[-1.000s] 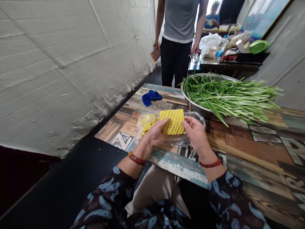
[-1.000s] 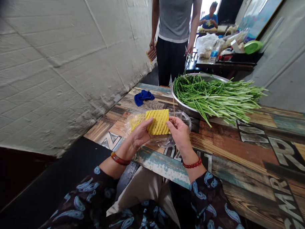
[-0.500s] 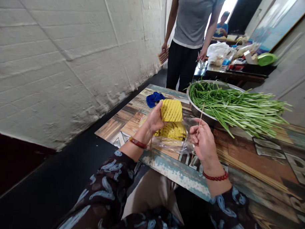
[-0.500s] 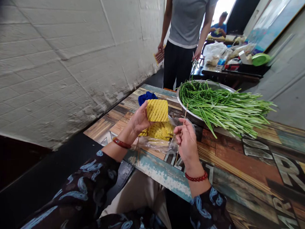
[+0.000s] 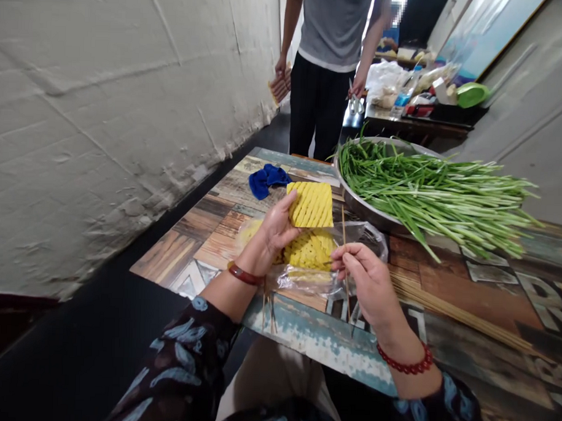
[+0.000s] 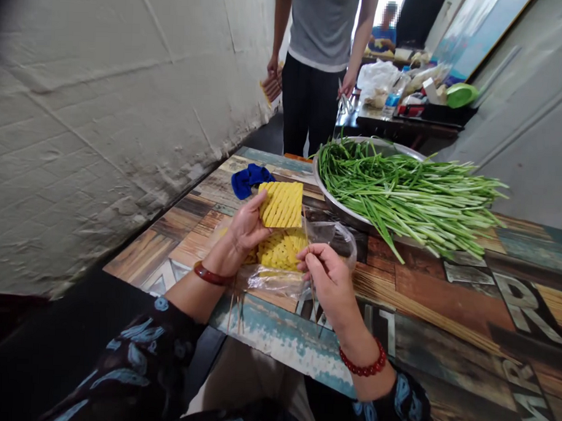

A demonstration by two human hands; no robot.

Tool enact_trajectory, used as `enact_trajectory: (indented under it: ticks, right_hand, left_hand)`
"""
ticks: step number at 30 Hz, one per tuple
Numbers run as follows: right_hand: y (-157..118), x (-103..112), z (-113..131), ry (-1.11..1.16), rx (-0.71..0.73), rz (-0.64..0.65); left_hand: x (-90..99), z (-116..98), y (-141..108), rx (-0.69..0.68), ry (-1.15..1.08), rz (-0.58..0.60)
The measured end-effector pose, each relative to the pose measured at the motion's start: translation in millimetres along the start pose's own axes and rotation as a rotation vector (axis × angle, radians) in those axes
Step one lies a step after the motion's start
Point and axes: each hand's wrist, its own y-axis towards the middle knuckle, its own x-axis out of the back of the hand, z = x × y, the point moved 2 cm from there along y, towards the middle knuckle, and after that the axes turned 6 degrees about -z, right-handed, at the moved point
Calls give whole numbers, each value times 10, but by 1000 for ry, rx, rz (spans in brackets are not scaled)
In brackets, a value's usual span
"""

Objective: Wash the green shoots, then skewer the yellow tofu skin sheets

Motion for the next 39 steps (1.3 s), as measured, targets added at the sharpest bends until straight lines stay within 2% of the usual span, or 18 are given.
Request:
enact_trajectory:
  ticks: [4, 8, 12, 20, 27, 36, 39]
  right_hand:
    - [-33, 27, -26, -268, 136, -38]
    - [-82, -21, -24, -354, 213, 10]
    - [-79, -63, -79, -332, 191, 50]
    - [-51, -55, -161, -214, 84, 55]
    - [-58, -74, -149, -200, 95, 68]
    - [-53, -68, -198, -179, 60, 71]
    - [-52, -68, -215, -168, 45, 78]
  left_hand:
    - [54, 36, -13, 9, -10, -41]
    - [59, 48, -46, 13, -45, -20]
    - [60, 51, -62, 47, -69, 14]
    - [71, 4, -79, 29, -103, 84]
    - [66, -24, -74, -32, -97, 140]
    - [109, -18, -56, -65, -55, 148]
    - [117, -77, -42, -64, -51, 145]
